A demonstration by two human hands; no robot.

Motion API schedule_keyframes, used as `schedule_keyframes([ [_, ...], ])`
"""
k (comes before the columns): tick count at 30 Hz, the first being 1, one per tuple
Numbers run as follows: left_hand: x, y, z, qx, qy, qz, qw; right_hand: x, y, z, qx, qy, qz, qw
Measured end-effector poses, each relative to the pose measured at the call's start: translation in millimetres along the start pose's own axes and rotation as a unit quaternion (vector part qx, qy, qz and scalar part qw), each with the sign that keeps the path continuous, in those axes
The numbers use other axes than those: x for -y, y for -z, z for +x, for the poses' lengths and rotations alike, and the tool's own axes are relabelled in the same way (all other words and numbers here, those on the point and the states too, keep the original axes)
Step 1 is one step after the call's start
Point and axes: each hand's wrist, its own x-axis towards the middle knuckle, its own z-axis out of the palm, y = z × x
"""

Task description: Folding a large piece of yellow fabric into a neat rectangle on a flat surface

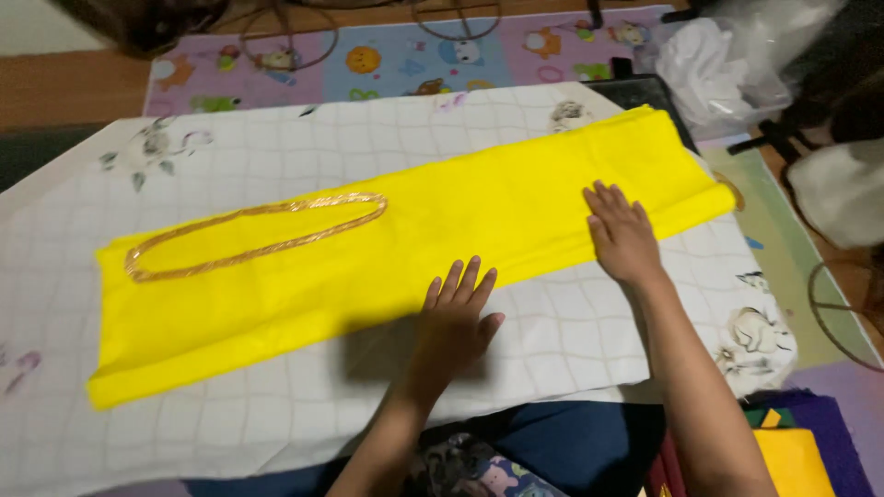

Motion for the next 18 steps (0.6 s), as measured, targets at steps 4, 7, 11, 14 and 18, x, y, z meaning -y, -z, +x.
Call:
schedule_keyframes([
  [4, 31.2, 31.9, -53.6, -0.024, 0.017, 0.025, 0.999, -0.8, -21.3, -5.1, -0.008, -0.022, -0.070, 0.997],
  [7, 43.2, 41.8, -67.4, -0.053, 0.042, -0.057, 0.996, 92.4, -1.6, -20.2, -0.028, 0.005, -0.132, 0.991],
  [11, 24.5, 54.8, -77.2, -0.215, 0.112, -0.240, 0.940, 265.6, 9.5, -46.1, -0.003, 0.166, 0.227, 0.960],
  [14, 32.5, 71.4, -92.4, -0.315, 0.125, -0.177, 0.924, 331.0, -24.3, -36.3, 0.047, 0.231, 0.336, 0.912],
  [18, 123.7, 31.4, -108.9, -0.389, 0.126, -0.029, 0.912, 391.3, -77.2, -28.7, 0.119, 0.267, 0.413, 0.863],
])
